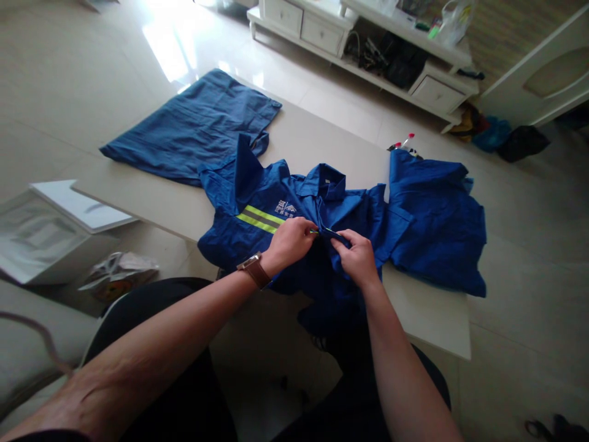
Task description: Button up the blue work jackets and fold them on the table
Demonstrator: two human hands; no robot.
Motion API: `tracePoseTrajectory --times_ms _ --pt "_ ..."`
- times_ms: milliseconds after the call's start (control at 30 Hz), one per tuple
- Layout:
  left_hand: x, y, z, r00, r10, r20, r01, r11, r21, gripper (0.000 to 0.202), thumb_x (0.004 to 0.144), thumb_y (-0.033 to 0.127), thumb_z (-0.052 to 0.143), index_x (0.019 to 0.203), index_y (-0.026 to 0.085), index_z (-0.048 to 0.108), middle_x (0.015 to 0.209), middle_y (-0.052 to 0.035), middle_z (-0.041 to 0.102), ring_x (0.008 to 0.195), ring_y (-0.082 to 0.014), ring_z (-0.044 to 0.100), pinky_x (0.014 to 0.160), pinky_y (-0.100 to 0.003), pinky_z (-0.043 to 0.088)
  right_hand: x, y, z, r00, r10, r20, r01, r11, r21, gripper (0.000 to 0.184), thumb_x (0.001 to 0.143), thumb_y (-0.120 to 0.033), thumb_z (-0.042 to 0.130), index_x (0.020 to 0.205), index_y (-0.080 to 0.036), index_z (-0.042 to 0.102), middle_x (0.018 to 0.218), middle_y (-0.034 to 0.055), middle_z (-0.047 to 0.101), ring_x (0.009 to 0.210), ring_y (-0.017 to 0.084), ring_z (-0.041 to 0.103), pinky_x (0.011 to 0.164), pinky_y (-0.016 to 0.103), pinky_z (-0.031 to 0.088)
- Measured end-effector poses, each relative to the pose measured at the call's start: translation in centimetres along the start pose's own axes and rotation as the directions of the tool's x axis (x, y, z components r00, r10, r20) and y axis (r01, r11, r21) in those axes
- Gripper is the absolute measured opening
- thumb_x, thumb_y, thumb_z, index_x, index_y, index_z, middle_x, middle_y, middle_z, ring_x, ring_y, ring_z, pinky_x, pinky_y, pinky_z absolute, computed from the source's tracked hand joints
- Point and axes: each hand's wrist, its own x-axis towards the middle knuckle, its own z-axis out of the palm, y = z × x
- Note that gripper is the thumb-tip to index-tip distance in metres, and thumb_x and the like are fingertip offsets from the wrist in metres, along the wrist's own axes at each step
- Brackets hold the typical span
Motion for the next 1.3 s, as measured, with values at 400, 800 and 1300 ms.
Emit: tracePoseTrajectory --times_ms 400,800,1300 --pt "-0.8 0.2 -0.2 0.979 0.169 0.110 -0.170 0.985 -0.002 0.031 0.090 0.012 0.055 0.099 0.020 0.084 0.100 -0.0074 0.077 0.092 -0.0191 0.071 0.088 -0.029 0.054 0.0 0.4 1.9 0.978 0.040 -0.203 -0.114 0.924 -0.364 0.019 0.093 -0.034 0.057 0.087 -0.024 0.073 0.091 0.0078 0.073 0.082 0.025 0.063 0.074 0.034 0.043" --pt "-1.1 0.0 -1.8 0.953 -0.011 0.302 -0.059 0.974 0.221 0.018 0.082 0.038 0.068 0.082 0.025 0.079 0.083 -0.0055 0.078 0.081 -0.0242 0.072 0.072 -0.031 0.053 0.0 -0.4 0.0 0.985 -0.072 -0.157 0.056 0.993 -0.103 0.020 0.071 -0.007 0.043 0.076 -0.025 0.051 0.081 0.0028 0.068 0.080 0.022 0.063 0.078 0.033 0.047" --pt "-0.9 1.1 -0.3 0.993 -0.116 0.034 0.099 0.940 0.326 0.048 0.091 0.064 0.064 0.112 0.021 0.062 0.107 -0.0100 0.076 0.096 -0.0262 0.073 0.078 -0.032 0.051 -0.8 -1.6 -1.5 0.996 -0.054 -0.067 0.070 0.962 0.264 0.034 0.072 -0.041 0.085 0.074 -0.022 0.056 0.072 -0.0048 0.051 0.070 0.014 0.047 0.066 0.027 0.039"
